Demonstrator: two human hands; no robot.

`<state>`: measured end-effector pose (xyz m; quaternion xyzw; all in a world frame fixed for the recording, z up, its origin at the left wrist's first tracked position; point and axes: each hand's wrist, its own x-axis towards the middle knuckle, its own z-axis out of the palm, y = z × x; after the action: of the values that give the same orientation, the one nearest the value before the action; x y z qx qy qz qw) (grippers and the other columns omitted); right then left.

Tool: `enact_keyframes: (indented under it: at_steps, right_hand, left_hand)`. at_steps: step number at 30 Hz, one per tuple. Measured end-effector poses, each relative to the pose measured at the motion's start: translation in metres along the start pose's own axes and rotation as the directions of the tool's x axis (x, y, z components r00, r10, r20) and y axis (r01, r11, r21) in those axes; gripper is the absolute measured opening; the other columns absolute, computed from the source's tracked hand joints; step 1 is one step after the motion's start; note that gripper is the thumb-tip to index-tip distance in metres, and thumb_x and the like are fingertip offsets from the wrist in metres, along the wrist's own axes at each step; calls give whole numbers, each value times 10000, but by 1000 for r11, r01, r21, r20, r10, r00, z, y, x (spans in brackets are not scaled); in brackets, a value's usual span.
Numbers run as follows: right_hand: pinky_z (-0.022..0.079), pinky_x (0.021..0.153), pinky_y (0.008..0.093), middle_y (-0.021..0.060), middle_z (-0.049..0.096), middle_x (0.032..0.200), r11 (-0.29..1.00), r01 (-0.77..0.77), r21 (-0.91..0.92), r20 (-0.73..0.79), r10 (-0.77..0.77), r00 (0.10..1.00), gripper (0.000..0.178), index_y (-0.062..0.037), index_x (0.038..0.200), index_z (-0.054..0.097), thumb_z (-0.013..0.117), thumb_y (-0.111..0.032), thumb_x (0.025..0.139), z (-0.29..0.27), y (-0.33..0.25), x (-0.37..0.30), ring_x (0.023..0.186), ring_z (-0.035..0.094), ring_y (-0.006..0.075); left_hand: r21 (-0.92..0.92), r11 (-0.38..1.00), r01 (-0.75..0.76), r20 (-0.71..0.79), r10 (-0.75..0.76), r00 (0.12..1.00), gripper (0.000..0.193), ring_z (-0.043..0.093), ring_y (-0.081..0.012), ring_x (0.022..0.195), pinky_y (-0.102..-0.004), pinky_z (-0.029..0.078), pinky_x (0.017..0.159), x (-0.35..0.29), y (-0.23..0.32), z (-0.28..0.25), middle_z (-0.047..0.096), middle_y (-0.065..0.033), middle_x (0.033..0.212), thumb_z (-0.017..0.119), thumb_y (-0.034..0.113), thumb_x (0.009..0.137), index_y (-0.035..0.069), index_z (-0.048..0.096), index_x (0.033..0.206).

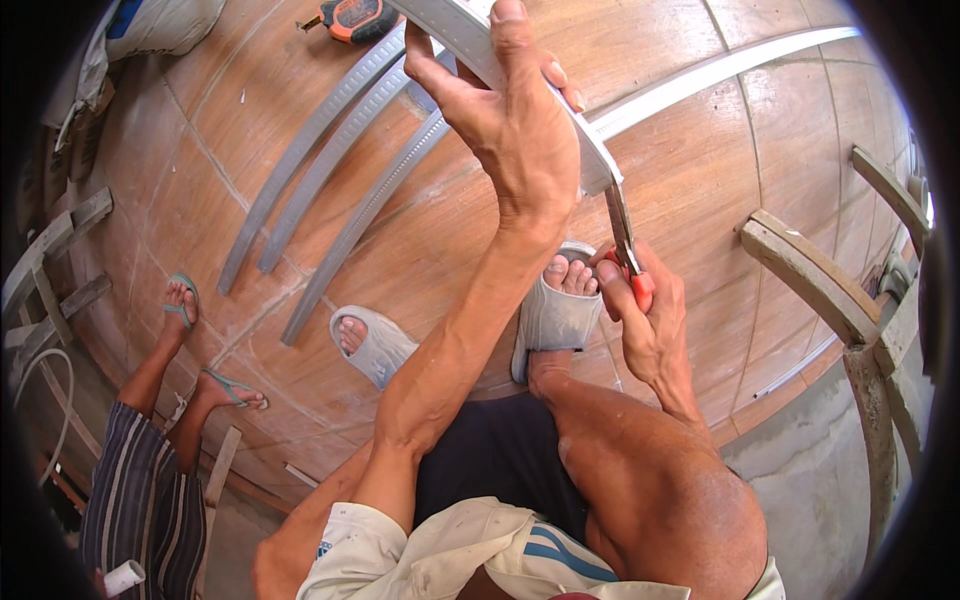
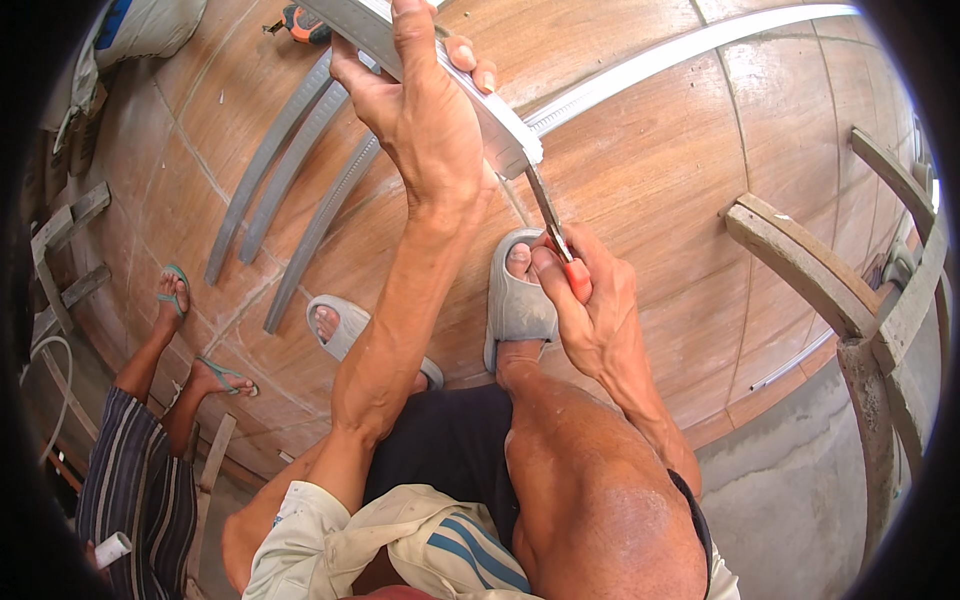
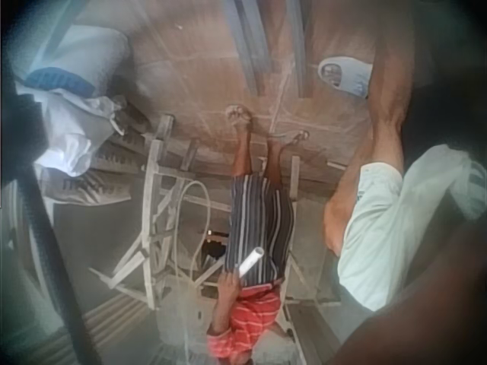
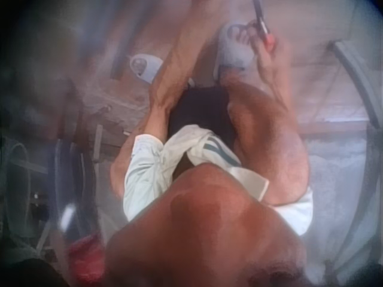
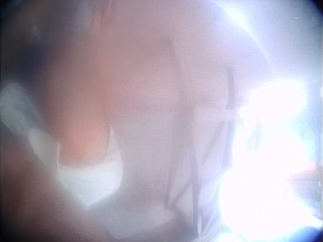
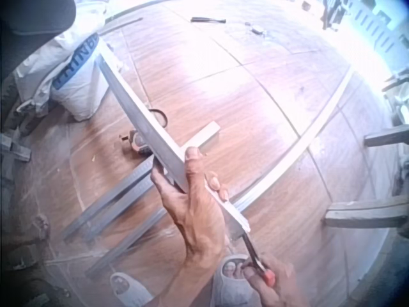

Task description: The person sits on a tiled floor and uses red-handled shears to cut long, thin metal profiles into shorter segments. They repeatedly measure, align, and cut the profiles, placing the finished pieces on the floor.

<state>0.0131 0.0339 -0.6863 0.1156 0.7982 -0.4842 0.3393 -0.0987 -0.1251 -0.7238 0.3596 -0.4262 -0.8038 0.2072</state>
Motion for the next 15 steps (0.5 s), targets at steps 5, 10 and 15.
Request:
enact_keyframes:
  at_steps: [5, 10, 15]
  right_hand:
    - [514, 719, 357, 144, 694, 821, 1000, -26, 9, 9, 26, 1000, 202, 13, 1113, 703, 668, -175, 1049, 1, -2, 0, 742, 642, 208]
    - [507, 720, 348, 122, 686, 817, 998, -20, 56, 16, 19, 1000, 203, 17, 1109, 703, 666, -173, 1049, 2, 2, 0, 743, 623, 190]
    - [506, 712, 348, 123, 689, 822, 999, -32, 33, 15, 31, 999, 206, 22, 1103, 702, 662, -173, 1051, 1, -2, 1, 745, 623, 190]
  left_hand:
    - [22, 998, 62, -33, -62, 998, 605, 543, -93, 684, -269, 482, 539, -1, 4, 1, 546, -45, 949, 673, 290, 1112, 59, 343, 1564]
    - [21, 999, 49, -25, -48, 999, 628, 544, -96, 687, -271, 481, 542, 0, 3, -1, 548, -45, 952, 676, 298, 1110, 59, 330, 1577]
    - [25, 998, 55, -43, -54, 998, 659, 544, -96, 687, -270, 481, 543, 0, 4, 0, 552, -47, 956, 678, 293, 1109, 57, 309, 1602]
